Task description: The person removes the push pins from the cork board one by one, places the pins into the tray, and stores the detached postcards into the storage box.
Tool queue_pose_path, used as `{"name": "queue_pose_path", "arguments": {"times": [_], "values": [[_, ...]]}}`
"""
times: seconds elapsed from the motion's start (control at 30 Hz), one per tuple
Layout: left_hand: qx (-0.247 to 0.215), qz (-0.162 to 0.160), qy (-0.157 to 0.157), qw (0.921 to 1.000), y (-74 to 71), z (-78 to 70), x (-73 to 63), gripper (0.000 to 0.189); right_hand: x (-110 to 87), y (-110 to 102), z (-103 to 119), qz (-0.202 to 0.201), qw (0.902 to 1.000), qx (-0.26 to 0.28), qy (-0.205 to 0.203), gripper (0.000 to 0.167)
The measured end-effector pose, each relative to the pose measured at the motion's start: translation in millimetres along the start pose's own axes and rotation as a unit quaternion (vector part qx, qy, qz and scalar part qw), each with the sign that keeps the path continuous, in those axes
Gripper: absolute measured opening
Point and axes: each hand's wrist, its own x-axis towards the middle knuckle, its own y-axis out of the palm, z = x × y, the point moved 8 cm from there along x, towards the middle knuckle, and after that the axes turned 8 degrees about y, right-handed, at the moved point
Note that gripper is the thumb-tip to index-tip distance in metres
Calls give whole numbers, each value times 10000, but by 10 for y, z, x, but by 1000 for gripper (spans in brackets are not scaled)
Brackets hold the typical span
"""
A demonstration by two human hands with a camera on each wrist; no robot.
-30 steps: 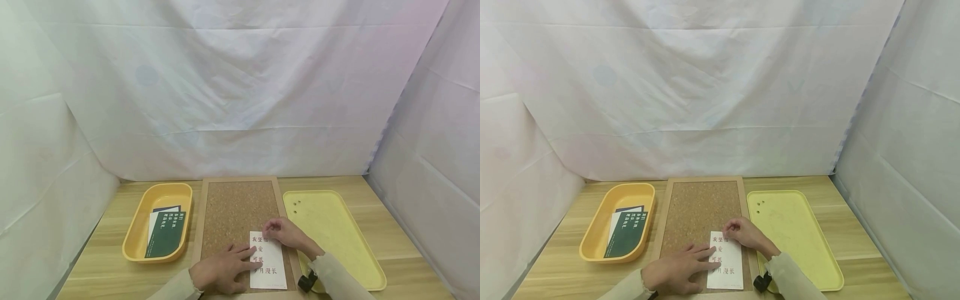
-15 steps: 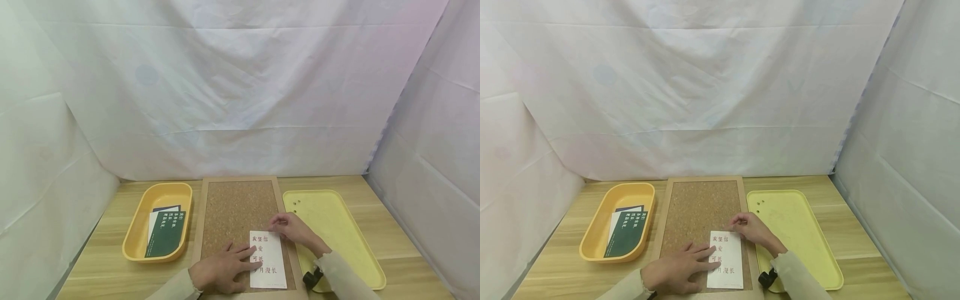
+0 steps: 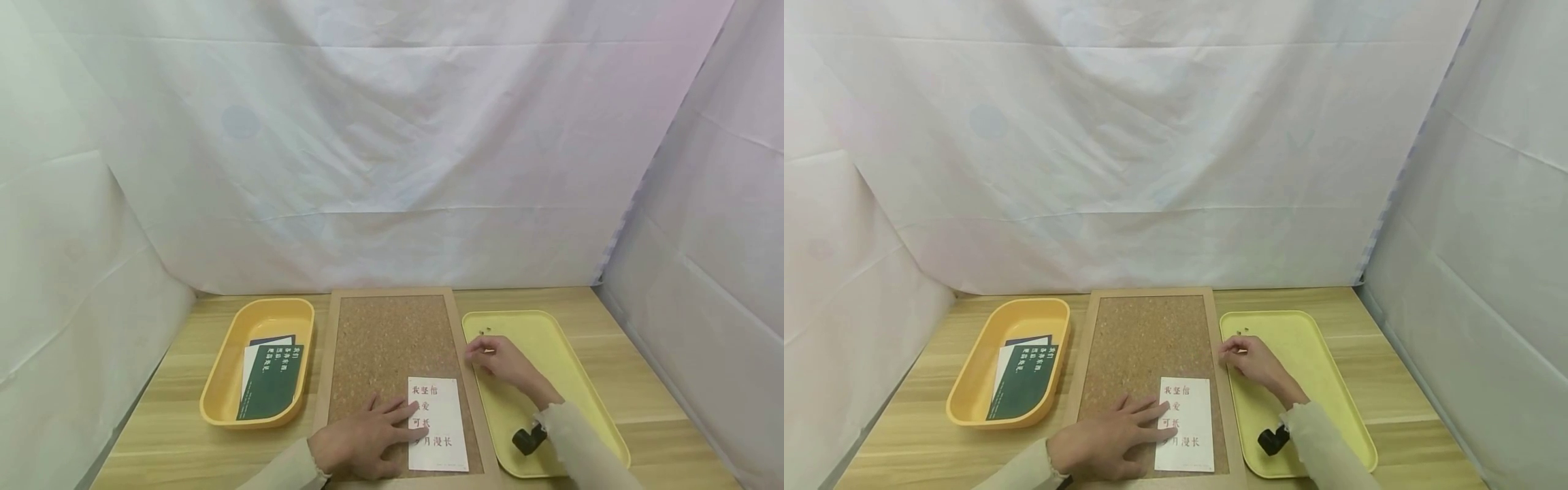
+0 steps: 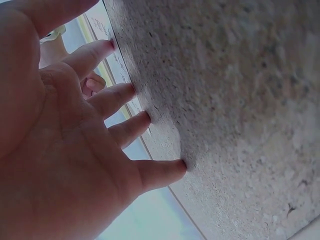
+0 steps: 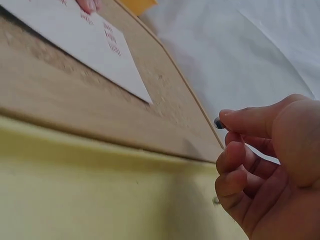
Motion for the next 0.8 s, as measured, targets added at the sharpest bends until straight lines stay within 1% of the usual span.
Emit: {"name": "queue_pose_path", "arguments": {"times": [0.13,0.33,0.57,0.8], "values": [[-45,-36,-23,10000,-7,-1,-7,63,10,-153,-69,-218,9996,-162,-45,13],[23,-107,-69,9999,-26,-3,-15,64,32,-301,-202,-486,9979,-373,228,14],[64,-143,-42,9999,-26,-6,-13,64,32,-362,-263,-639,9964,-539,138,12],[-20,-99,-67,9999,-18,0,-16,64,33,-390,-330,-733,9945,-709,226,12]]}}
